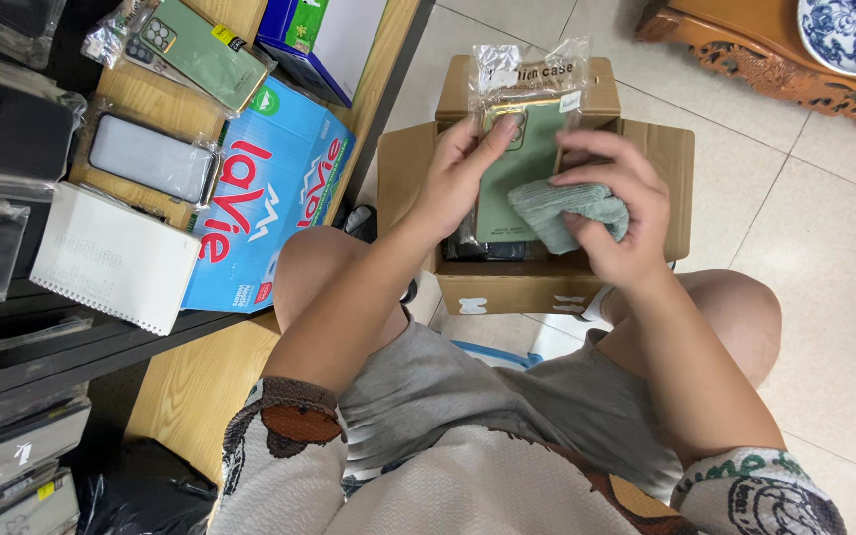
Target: The person wipes several packaged phone cases with a cloth, removes them from a box, and places them on a shelf.
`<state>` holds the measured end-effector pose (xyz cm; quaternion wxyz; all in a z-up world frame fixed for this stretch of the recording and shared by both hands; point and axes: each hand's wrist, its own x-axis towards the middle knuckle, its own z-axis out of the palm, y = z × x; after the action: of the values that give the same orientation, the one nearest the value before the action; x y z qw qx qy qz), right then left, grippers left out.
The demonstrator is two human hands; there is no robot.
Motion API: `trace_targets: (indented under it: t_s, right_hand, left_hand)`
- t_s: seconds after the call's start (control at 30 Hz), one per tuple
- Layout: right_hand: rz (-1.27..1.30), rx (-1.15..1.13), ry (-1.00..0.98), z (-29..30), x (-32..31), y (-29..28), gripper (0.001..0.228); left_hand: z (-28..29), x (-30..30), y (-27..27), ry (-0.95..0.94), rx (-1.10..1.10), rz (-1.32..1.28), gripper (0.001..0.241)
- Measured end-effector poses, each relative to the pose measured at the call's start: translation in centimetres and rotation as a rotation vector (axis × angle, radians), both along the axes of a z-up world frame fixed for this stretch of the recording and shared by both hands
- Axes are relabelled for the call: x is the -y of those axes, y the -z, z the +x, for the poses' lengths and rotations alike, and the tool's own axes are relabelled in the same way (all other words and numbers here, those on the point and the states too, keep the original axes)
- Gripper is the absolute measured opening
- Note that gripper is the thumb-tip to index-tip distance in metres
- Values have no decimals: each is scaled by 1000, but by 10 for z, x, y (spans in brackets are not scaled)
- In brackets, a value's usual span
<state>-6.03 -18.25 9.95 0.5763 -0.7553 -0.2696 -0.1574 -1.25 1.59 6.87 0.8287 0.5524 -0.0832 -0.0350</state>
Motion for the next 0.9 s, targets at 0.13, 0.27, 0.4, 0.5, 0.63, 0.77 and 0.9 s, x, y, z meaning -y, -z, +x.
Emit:
trace_targets:
  t_s: [0.13, 0.27, 0.4, 0.5, 0.63, 0.77, 0.9]
  right_hand:
    - [-117, 16, 80, -3, 0, 3, 27]
    - [-167, -58, 62, -4, -1, 11, 24]
    - [-48, -184, 24, -5, 1, 10, 28]
    - [65, -247, 7, -5, 2, 17, 34]
    - [112, -248, 4, -5, -3, 19, 34]
    - [116, -274, -7, -4, -2, 21, 34]
    - [123, -297, -11, -2, 2, 22, 32]
  left_hand:
    - [3, -3, 19, 3, 16, 7, 28]
    - [-1, -3, -10, 16, 16, -9, 29]
    - [2, -7, -4, 47, -8, -22, 30]
    - [3, -7, 10, 49, 7, -19, 29]
    - [1, -2, 1, -9, -65, -134, 26]
    - [1, -4, -11, 33, -33, -102, 25]
    - [3, -11, -6, 64, 11, -24, 25]
